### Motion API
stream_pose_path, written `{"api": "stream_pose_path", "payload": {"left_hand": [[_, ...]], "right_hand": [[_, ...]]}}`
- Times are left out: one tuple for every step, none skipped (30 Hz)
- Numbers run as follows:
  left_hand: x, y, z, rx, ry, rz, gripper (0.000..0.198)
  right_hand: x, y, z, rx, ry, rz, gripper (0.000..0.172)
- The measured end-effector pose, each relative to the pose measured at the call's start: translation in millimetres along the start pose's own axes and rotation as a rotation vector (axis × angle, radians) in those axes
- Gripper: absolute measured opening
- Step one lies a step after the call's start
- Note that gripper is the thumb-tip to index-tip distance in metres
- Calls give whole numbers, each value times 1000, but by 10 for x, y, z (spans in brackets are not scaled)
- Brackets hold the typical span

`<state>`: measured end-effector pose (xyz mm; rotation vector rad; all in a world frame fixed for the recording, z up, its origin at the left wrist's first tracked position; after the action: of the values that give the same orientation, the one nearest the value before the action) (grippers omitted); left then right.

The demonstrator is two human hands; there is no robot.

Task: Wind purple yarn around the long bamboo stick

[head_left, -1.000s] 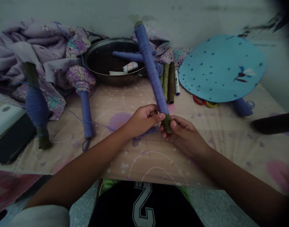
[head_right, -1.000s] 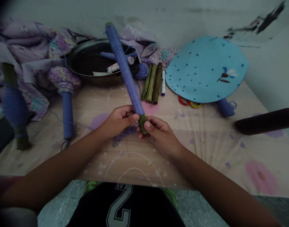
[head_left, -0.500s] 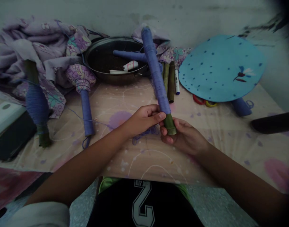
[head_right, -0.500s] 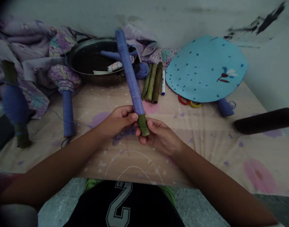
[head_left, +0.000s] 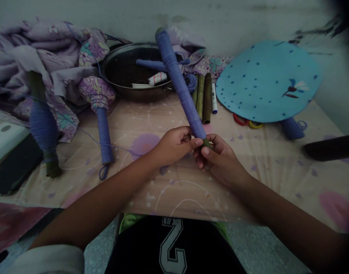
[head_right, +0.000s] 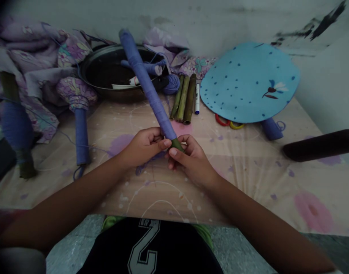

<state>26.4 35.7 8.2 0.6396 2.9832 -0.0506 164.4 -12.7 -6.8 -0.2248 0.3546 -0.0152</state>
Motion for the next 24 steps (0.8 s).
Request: {"api": "stream_pose_path", "payload": {"left_hand": [[2,5,-5,-1,-20,14,26],[5,10,-8,-1,-42,27,27],[7,13,-10,1,-67,38,28],[9,14,-11,6,-93,46,29],[10,12,-10,11,-116,51,30],[9,9,-8,17,-133,55,31],[8,4,-7,18,-143,59,32],[5,-1,-6,15,-144,65,32],[2,-5,-7,9,-138,70,33],[-1,-9,-9,4,-128,73,34],[-3,-11,-11,2,-117,76,36],[-3,-12,-12,5,-108,74,37],[-1,-11,-13,10,-105,72,38],[3,-10,-14,18,-102,69,40],[8,-7,-14,26,-101,68,41],[15,-4,-13,36,-98,68,42],[21,-1,-11,46,-93,67,42],[26,2,-9,55,-85,69,43],[30,5,-7,60,-81,68,44],[33,7,-7,59,-86,61,44],[35,9,-8,54,-98,54,43],[36,10,-11,46,-114,44,42],[36,9,-14,36,-130,36,41],[36,8,-19,30,-140,29,40]], "right_hand": [[0,-1,15,-19,35,24,28],[1,-2,30,-38,63,48,25],[3,-3,42,-58,88,69,22],[4,-4,50,-79,109,86,21],[4,-5,54,-98,129,98,21],[3,-6,55,-116,148,109,21],[0,-8,52,-132,164,121,21],[-5,-11,46,-150,177,135,22],[-11,-13,39,-164,192,147,22],[-17,-16,30,-178,208,157,22],[-22,-20,21,-188,225,164,21],[-27,-23,10,-197,243,168,21],[-31,-27,-2,-205,258,167,20],[-35,-32,-14,-212,271,163,20],[-39,-37,-25,-220,282,158,20],[-43,-42,-34,-230,291,151,20],[-47,-46,-41,-239,299,141,20],[-52,-51,-43,-247,304,133,19],[-58,-54,-43,-253,309,125,19],[-63,-56,-39,-258,312,118,19],[-68,-58,-35,-262,312,112,19],[-71,-58,-31,-266,311,104,20],[-73,-57,-29,-269,310,94,20],[-74,-55,-30,-274,308,83,21]]}}
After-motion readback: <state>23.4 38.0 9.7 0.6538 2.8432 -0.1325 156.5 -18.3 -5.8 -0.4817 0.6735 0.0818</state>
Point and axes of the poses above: each hand's wrist, its own y-axis towards the middle knuckle, its own x-axis out of the back of the hand, z = x × y, the point moved 2 cm from there along y, towards the middle knuckle, and after that the axes turned 13 degrees about -z, right-handed, at the moved point
